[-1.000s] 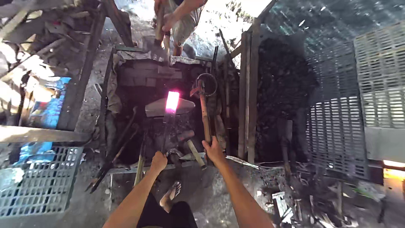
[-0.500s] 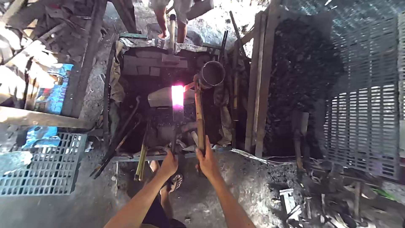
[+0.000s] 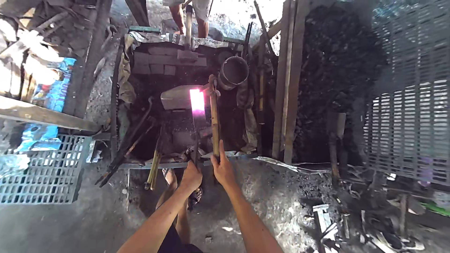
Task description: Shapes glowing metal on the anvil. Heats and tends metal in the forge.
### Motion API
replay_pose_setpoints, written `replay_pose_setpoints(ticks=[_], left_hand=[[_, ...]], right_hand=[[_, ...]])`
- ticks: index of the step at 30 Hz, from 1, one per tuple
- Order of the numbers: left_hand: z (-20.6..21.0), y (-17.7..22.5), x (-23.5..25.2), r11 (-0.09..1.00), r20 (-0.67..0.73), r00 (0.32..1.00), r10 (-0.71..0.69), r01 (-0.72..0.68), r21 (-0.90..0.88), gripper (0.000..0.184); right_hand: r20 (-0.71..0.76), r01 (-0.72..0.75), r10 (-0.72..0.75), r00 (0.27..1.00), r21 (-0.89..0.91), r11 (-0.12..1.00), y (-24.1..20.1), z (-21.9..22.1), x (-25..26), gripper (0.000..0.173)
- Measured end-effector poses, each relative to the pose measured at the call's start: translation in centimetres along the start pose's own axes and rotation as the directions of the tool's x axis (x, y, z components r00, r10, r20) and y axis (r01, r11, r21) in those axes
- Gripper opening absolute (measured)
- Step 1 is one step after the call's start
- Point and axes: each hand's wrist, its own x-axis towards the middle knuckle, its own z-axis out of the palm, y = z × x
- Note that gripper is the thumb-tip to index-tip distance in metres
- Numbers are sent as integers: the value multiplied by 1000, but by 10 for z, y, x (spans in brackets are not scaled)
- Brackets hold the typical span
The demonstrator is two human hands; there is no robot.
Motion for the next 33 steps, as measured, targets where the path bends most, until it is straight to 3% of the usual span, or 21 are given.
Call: replay_pose_setpoints(ticks=[6, 12, 18, 33], left_hand=[[-1, -2, -1, 999, -7, 999, 37, -37, 10, 50], [4, -10, 6, 998, -15, 998, 62, -62, -10, 53], [7, -15, 11, 999, -19, 999, 33, -33, 11, 52], [8, -26, 22, 1000, 9, 1000, 7, -7, -23, 59]], right_hand=[[88, -70, 72, 994, -30, 997, -21, -18, 20, 74], [152, -113, 157, 976, -262, 958, -69, -37, 20, 73], [175, -134, 209, 962, -366, 921, -102, -47, 17, 72], [176, -175, 255, 951, -376, 910, -128, -49, 15, 71]])
